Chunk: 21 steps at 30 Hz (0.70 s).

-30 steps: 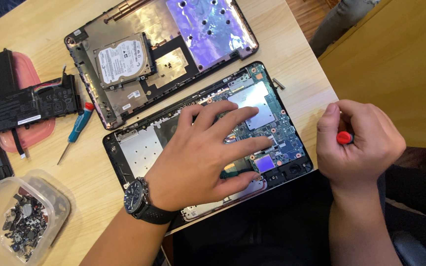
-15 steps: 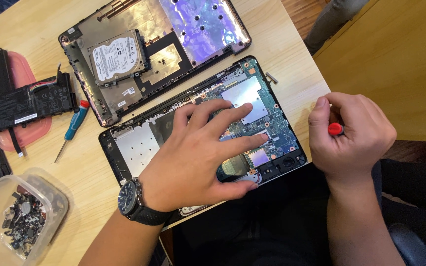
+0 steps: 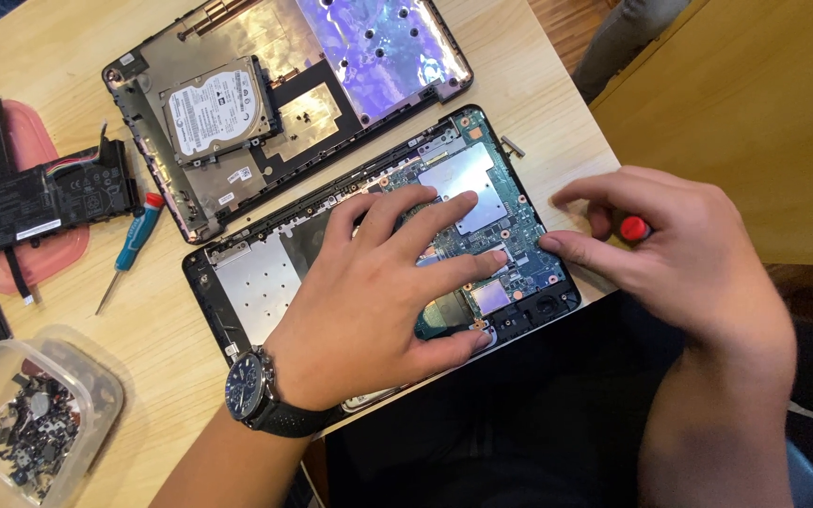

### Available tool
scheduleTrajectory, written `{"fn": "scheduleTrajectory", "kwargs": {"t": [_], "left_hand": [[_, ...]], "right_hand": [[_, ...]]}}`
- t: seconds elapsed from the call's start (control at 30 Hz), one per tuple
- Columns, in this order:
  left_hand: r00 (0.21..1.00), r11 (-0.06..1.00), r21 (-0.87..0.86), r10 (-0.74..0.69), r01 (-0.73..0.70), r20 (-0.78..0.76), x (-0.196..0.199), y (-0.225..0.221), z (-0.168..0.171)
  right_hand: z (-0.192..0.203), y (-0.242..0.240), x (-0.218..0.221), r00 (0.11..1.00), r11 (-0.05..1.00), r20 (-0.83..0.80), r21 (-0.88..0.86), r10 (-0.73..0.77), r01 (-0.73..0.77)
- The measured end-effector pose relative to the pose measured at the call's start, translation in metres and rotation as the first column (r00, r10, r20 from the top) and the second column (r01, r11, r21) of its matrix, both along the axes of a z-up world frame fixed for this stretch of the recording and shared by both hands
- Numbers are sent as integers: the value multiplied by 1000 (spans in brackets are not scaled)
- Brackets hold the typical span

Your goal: A person is repairing a laptop by carefully connecting ribbon cables and installing the motherboard into the chassis.

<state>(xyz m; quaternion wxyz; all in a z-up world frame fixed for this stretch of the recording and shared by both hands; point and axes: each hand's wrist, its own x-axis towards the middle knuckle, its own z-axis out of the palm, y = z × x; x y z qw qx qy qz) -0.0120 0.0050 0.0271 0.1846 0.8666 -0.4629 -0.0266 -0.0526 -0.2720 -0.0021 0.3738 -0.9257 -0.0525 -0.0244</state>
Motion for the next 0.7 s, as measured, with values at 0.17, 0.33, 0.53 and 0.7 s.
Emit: {"fn": "scheduleTrajectory", "kwargs": {"t": [0.17,0.33,0.53,0.7], "left_hand": [[1000,1000,18,1,-1,0,0,0,-2],[998,1000,21,-2,4,-59,0,-2,-2],[996,996,-2,92,-92,-2,-2,-8,-15],[977,975,80,211,-207,-34,-1,-11,-13]], "right_hand": [[13,-14,11,963,994,-252,71,97,-82],[21,-8,22,850,985,-527,-139,10,-98],[4,-15,29,828,979,-561,-160,16,-127],[-18,-24,23,888,992,-460,-101,21,-76]]}}
